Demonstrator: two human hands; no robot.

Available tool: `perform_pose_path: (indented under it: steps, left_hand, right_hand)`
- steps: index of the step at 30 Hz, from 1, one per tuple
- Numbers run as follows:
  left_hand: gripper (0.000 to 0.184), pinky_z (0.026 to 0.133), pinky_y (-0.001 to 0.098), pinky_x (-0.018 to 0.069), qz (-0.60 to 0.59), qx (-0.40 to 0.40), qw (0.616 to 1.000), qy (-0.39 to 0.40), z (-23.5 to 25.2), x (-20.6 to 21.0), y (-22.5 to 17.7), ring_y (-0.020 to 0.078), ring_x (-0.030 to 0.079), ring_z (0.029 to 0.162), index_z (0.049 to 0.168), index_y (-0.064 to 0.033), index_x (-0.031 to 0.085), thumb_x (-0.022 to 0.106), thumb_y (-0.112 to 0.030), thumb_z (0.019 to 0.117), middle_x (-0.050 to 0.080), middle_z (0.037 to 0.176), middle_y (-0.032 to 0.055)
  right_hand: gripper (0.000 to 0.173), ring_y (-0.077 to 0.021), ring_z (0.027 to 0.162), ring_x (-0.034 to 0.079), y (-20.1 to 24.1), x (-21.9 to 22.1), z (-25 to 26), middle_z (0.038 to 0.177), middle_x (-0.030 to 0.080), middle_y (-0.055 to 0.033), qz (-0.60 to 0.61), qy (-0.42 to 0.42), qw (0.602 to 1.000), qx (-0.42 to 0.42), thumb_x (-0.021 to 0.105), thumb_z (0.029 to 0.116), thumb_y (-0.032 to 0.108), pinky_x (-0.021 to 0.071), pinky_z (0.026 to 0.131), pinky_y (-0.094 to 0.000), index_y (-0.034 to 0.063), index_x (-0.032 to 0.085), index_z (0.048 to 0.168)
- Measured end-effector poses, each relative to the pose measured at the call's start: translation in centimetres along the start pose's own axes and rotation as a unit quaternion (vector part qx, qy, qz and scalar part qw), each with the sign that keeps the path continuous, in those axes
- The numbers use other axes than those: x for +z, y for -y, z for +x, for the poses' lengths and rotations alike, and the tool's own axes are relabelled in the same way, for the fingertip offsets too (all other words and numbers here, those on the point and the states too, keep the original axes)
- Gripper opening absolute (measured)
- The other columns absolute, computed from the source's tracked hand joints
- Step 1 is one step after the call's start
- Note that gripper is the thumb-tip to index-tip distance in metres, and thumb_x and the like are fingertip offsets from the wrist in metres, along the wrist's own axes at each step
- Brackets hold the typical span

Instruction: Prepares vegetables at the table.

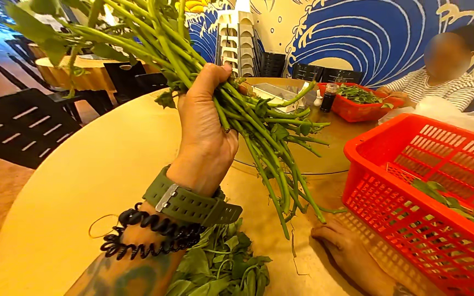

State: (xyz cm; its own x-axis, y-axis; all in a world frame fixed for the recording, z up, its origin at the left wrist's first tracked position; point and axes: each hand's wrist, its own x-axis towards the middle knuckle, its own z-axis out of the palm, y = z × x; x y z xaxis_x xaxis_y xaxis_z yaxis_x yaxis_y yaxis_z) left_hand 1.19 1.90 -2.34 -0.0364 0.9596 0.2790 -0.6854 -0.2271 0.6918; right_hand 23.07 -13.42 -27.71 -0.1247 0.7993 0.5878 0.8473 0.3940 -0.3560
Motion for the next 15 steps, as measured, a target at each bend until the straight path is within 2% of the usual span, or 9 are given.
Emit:
perform_pose_path:
  steps: [3,6,8,10,11,12,14,15]
  left_hand:
    - [0.008,0.061,0.0240,0.0593,-0.002,-0.002,1.000,-0.004,-0.1,0.1,0.0,0.0096,0.067,0.067,0.106,-0.0128,0.049,0.054,-0.008,0.1010,0.063,0.079,0.0022]
    - [0.013,0.062,0.0266,0.0600,-0.003,0.000,1.000,-0.004,0.0,0.0,-0.1,0.0116,0.067,0.068,0.110,-0.0122,0.047,0.055,-0.008,0.1008,0.064,0.080,0.0035]
    - [0.014,0.062,0.0277,0.0607,-0.004,0.001,1.000,-0.007,-0.1,0.0,-0.1,0.0125,0.068,0.067,0.111,-0.0118,0.047,0.055,-0.008,0.1004,0.064,0.080,0.0042]
    - [0.014,0.061,0.0271,0.0606,0.002,0.000,1.000,-0.009,-0.2,-0.2,-0.2,0.0122,0.068,0.067,0.112,-0.0120,0.048,0.056,-0.008,0.1005,0.064,0.080,0.0037]
    - [0.015,0.062,0.0270,0.0605,0.007,-0.001,1.000,-0.010,-0.2,-0.4,-0.2,0.0122,0.068,0.068,0.112,-0.0121,0.048,0.056,-0.008,0.1006,0.065,0.080,0.0035]
    - [0.016,0.062,0.0270,0.0607,0.013,-0.002,1.000,-0.012,-0.2,-0.6,-0.1,0.0122,0.068,0.068,0.114,-0.0124,0.047,0.056,-0.008,0.1006,0.065,0.081,0.0032]
    - [0.019,0.062,0.0275,0.0610,0.019,-0.009,1.000,-0.017,-0.2,-1.0,0.3,0.0124,0.068,0.068,0.116,-0.0124,0.047,0.057,-0.008,0.1002,0.065,0.082,0.0033]
    - [0.020,0.063,0.0279,0.0612,0.021,-0.013,0.999,-0.020,-0.2,-1.2,0.5,0.0125,0.068,0.069,0.117,-0.0122,0.047,0.057,-0.008,0.1001,0.065,0.082,0.0033]
  right_hand:
    - [0.015,-0.0205,0.095,0.072,0.3,-1.2,1.6,0.098,0.074,-0.0120,0.078,0.071,0.990,0.093,0.065,0.0901,-0.001,0.0578,0.087,-0.0298,0.0041,0.078,0.093]
    - [0.013,-0.0303,0.097,0.070,1.7,-1.6,2.6,0.098,0.072,-0.0160,0.040,0.119,0.985,0.118,0.063,0.0928,-0.001,0.0557,0.090,-0.0425,0.0008,0.076,0.094]
    - [0.012,-0.0330,0.095,0.069,2.7,-1.5,2.5,0.095,0.070,-0.0180,0.012,0.120,0.983,0.142,0.061,0.0943,-0.001,0.0569,0.088,-0.0439,-0.0011,0.073,0.093]
    - [0.015,-0.0323,0.097,0.068,3.9,-2.8,2.4,0.098,0.070,-0.0195,0.054,0.154,0.960,0.226,0.058,0.0962,-0.001,0.0546,0.091,-0.0453,-0.0042,0.073,0.098]
    - [0.016,-0.0298,0.098,0.068,4.9,-4.1,2.7,0.101,0.070,-0.0195,0.097,0.188,0.939,0.273,0.058,0.0972,-0.001,0.0540,0.091,-0.0440,-0.0052,0.072,0.102]
    - [0.016,-0.0268,0.093,0.068,6.0,-5.4,2.8,0.100,0.071,-0.0191,0.144,0.207,0.923,0.291,0.059,0.0961,-0.002,0.0551,0.087,-0.0421,-0.0061,0.072,0.104]
    - [0.014,-0.0153,0.084,0.067,8.4,-7.9,3.0,0.096,0.071,-0.0139,0.248,0.221,0.903,0.271,0.062,0.0948,-0.001,0.0554,0.079,-0.0320,-0.0068,0.071,0.103]
    - [0.013,-0.0095,0.084,0.066,9.5,-9.2,3.5,0.097,0.070,-0.0104,0.298,0.213,0.896,0.250,0.062,0.0951,-0.001,0.0554,0.079,-0.0266,-0.0066,0.070,0.103]
